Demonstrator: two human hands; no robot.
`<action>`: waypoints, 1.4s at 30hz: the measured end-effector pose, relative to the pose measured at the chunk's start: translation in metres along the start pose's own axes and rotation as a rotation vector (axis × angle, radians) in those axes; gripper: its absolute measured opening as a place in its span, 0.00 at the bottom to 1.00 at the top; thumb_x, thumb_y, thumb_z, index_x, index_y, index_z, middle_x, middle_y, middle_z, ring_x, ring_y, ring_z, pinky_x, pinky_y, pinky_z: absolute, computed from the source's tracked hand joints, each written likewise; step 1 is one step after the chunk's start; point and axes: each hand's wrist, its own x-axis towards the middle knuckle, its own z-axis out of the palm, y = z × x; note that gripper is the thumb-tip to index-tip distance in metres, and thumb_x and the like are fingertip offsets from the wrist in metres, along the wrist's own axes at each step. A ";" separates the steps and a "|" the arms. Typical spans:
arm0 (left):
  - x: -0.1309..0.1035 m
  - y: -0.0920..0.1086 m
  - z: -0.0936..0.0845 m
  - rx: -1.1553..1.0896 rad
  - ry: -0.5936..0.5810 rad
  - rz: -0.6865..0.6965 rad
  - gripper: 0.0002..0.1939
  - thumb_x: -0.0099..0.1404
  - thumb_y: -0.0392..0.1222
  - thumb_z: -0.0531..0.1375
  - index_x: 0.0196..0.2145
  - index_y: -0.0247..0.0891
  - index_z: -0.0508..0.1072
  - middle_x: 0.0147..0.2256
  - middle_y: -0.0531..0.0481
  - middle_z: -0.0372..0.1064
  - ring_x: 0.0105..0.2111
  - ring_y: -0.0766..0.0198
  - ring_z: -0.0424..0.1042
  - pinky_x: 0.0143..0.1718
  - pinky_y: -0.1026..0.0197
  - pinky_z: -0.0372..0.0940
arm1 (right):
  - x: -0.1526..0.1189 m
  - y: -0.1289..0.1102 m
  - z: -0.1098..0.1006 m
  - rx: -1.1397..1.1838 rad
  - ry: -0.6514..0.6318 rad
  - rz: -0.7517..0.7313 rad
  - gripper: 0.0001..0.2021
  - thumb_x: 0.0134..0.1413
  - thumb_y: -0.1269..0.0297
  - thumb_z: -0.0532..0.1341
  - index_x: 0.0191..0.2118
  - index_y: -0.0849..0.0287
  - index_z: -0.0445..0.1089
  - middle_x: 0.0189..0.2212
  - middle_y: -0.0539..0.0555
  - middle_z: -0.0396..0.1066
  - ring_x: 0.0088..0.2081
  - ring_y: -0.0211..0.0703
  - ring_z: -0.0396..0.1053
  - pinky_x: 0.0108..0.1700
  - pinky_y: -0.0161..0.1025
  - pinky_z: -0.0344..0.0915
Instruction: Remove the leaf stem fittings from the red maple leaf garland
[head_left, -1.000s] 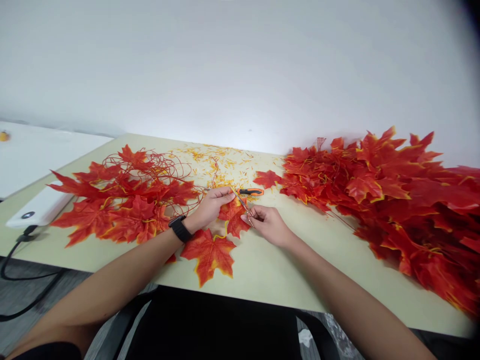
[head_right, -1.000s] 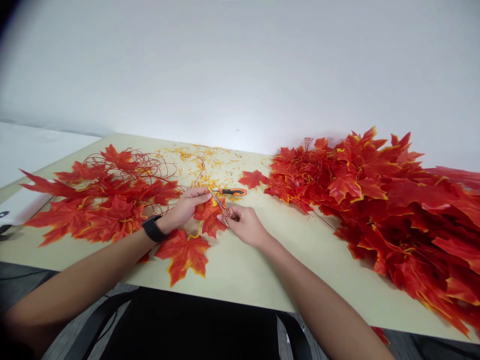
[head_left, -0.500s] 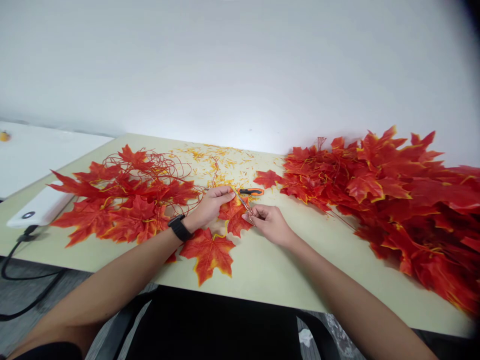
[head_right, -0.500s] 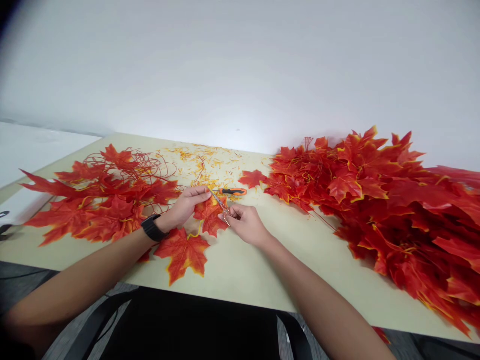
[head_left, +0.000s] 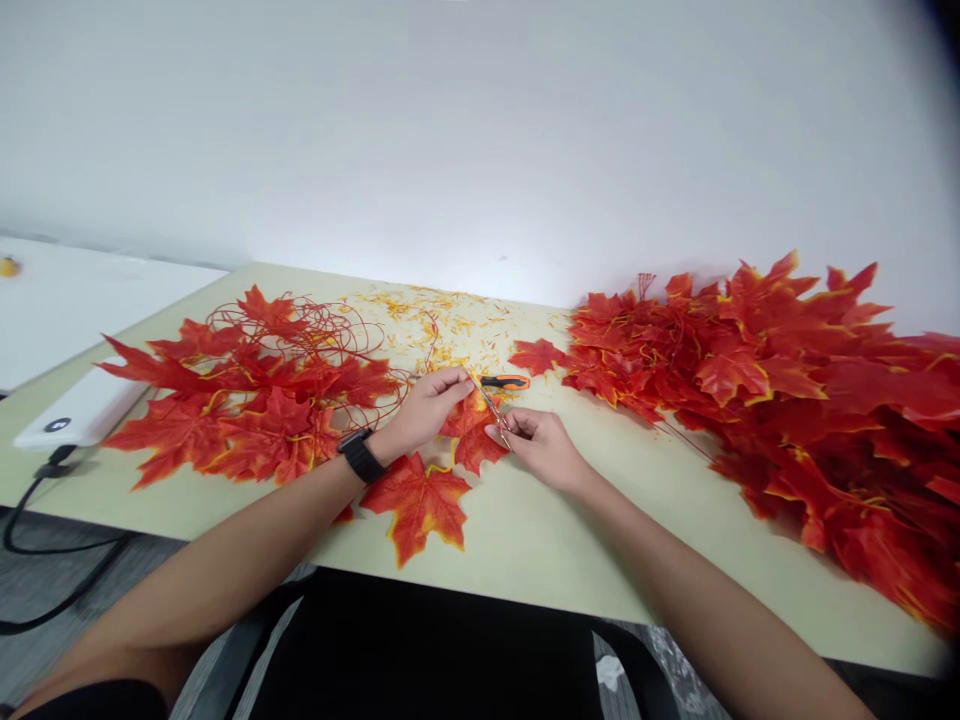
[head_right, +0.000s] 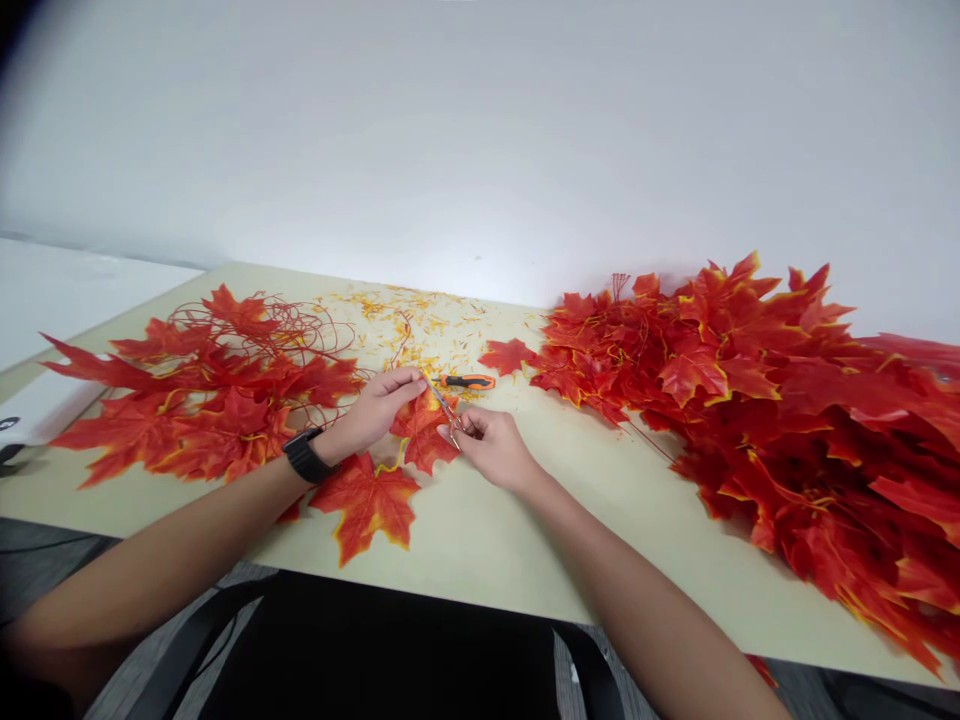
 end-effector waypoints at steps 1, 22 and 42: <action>0.000 0.000 0.000 -0.003 0.000 -0.001 0.18 0.68 0.49 0.60 0.25 0.40 0.59 0.26 0.56 0.53 0.28 0.66 0.53 0.34 0.60 0.53 | 0.000 0.000 0.000 0.001 0.000 0.001 0.31 0.57 0.34 0.67 0.24 0.56 0.57 0.22 0.45 0.51 0.26 0.35 0.47 0.28 0.36 0.46; -0.005 0.000 0.008 -0.023 0.013 -0.022 0.18 0.69 0.49 0.59 0.26 0.40 0.60 0.26 0.56 0.55 0.29 0.65 0.55 0.34 0.60 0.55 | -0.001 -0.004 0.003 0.027 -0.004 0.011 0.31 0.57 0.32 0.66 0.25 0.56 0.59 0.23 0.46 0.54 0.26 0.36 0.49 0.27 0.36 0.47; -0.006 -0.002 0.008 -0.013 0.003 -0.038 0.17 0.69 0.49 0.59 0.26 0.40 0.61 0.26 0.55 0.55 0.29 0.65 0.56 0.34 0.60 0.54 | -0.002 -0.008 -0.001 -0.022 -0.008 0.008 0.32 0.56 0.32 0.66 0.25 0.56 0.57 0.21 0.45 0.53 0.26 0.36 0.49 0.27 0.37 0.46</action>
